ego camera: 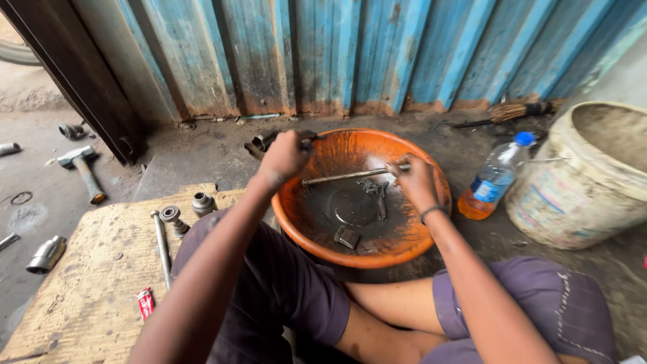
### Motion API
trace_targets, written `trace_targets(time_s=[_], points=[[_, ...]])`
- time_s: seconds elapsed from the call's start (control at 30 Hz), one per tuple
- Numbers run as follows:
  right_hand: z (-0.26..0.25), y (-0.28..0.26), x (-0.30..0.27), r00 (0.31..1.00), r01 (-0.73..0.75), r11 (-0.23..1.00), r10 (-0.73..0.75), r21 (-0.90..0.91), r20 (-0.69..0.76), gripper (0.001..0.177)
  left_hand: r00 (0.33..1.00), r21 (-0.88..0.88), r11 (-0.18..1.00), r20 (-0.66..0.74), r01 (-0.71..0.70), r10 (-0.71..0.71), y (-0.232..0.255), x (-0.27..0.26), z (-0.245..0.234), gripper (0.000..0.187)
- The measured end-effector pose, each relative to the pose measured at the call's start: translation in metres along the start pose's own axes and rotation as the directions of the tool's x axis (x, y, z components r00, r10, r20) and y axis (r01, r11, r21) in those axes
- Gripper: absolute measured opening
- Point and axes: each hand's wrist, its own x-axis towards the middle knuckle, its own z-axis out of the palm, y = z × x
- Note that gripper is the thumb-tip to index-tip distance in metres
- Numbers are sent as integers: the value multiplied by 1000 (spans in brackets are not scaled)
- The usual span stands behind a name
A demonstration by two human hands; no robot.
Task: The person cleans a metal rod and a smaller metal block in an orange basin containing dark liquid, rubbing the parts by hand to remove grime.
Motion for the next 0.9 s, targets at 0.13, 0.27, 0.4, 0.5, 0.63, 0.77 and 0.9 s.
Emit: trace_targets(time_s=[0.13, 0.27, 0.4, 0.5, 0.63, 0.77, 0.9], points=[[-4, -33, 14, 992, -37, 998, 42, -43, 116, 15, 980, 78, 981, 108, -179, 170, 20, 20, -52, 34], [-3, -77, 44, 979, -151, 986, 159, -68, 125, 15, 873, 172, 982, 465, 74, -147, 74, 19, -113, 30], [-6, -115, 91, 957, 2, 958, 81, -288, 277, 15, 853, 90, 993, 510, 77, -113, 82, 15, -151, 30], [8, -125, 111, 912, 107, 923, 57, -370, 407, 19, 899, 74, 993, 421, 96, -118, 39, 25, -131, 29], [53, -114, 162, 852, 175, 913, 47, -368, 522, 25, 987, -234, 972, 162, 29, 10, -40, 6, -42, 35], [72, -102, 189, 852, 399, 775, -117, -489, 510, 31, 993, -122, 988, 48, -99, 106, -68, -28, 16, 34], [67, -111, 212, 740, 488, 769, -115, -413, 662, 35, 937, -126, 987, -321, 100, -136, -100, -78, 18, 45]])
